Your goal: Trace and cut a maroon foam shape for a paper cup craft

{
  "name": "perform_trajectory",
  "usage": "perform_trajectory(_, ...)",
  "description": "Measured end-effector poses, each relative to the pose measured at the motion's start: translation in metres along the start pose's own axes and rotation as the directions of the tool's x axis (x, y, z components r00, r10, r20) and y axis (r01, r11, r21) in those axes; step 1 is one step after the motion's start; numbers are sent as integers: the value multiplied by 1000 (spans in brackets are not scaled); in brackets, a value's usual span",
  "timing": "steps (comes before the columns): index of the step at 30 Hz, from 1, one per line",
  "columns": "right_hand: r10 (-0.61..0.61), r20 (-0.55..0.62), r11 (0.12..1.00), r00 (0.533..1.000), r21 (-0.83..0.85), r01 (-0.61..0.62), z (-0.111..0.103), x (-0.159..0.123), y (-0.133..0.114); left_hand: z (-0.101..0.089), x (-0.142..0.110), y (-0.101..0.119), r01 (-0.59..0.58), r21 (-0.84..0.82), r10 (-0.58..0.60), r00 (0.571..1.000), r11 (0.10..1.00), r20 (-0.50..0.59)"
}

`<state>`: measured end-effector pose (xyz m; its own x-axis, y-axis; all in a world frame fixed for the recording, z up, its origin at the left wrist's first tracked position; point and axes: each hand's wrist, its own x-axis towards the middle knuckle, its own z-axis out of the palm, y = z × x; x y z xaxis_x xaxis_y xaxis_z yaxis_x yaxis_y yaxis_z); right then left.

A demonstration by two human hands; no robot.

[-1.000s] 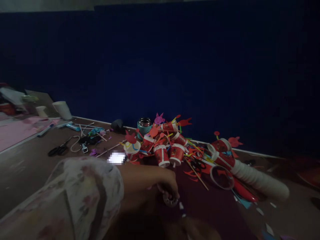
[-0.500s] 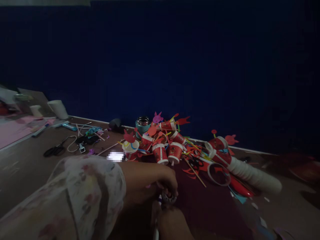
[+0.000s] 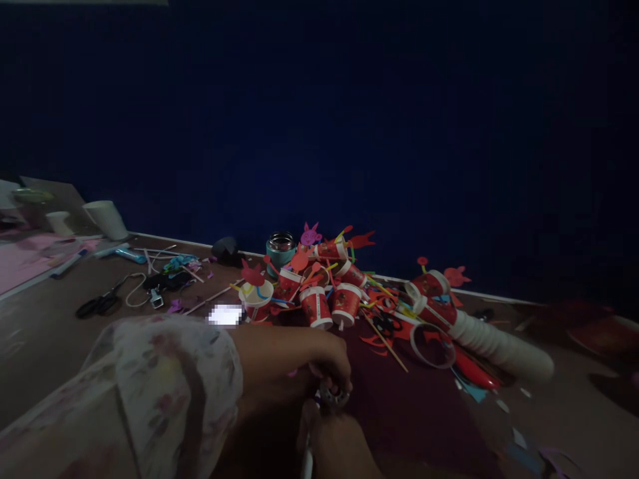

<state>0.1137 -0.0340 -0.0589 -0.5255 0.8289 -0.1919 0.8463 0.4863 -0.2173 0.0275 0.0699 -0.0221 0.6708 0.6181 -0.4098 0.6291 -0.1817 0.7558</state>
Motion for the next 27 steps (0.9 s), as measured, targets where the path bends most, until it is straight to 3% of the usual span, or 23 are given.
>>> perform_trajectory(2,-17,10,1000,1000,20,17,0,-3,2,-6,6,13,190,89,-203,965,978,167)
perform_trajectory(4,-27,14,999,1000,32,27,0,-6,5,-12,9,27,339,187,-380,882,922,278)
perform_trajectory(6,-32,14,999,999,40,32,0,-9,8,-16,7,39,423,240,-483,817,874,315)
perform_trajectory(8,-34,13,998,999,45,33,-1,-13,11,-18,3,48,467,246,-526,792,849,310)
perform_trajectory(15,-35,52,996,998,83,31,-18,-25,14,-22,-8,57,503,212,-544,798,838,260)
perform_trajectory(20,-106,137,937,985,346,53,-34,-31,28,-21,-6,57,505,201,-542,803,840,248)
perform_trajectory(27,-166,13,820,986,558,131,-45,-45,61,-22,-7,57,498,201,-536,807,843,247)
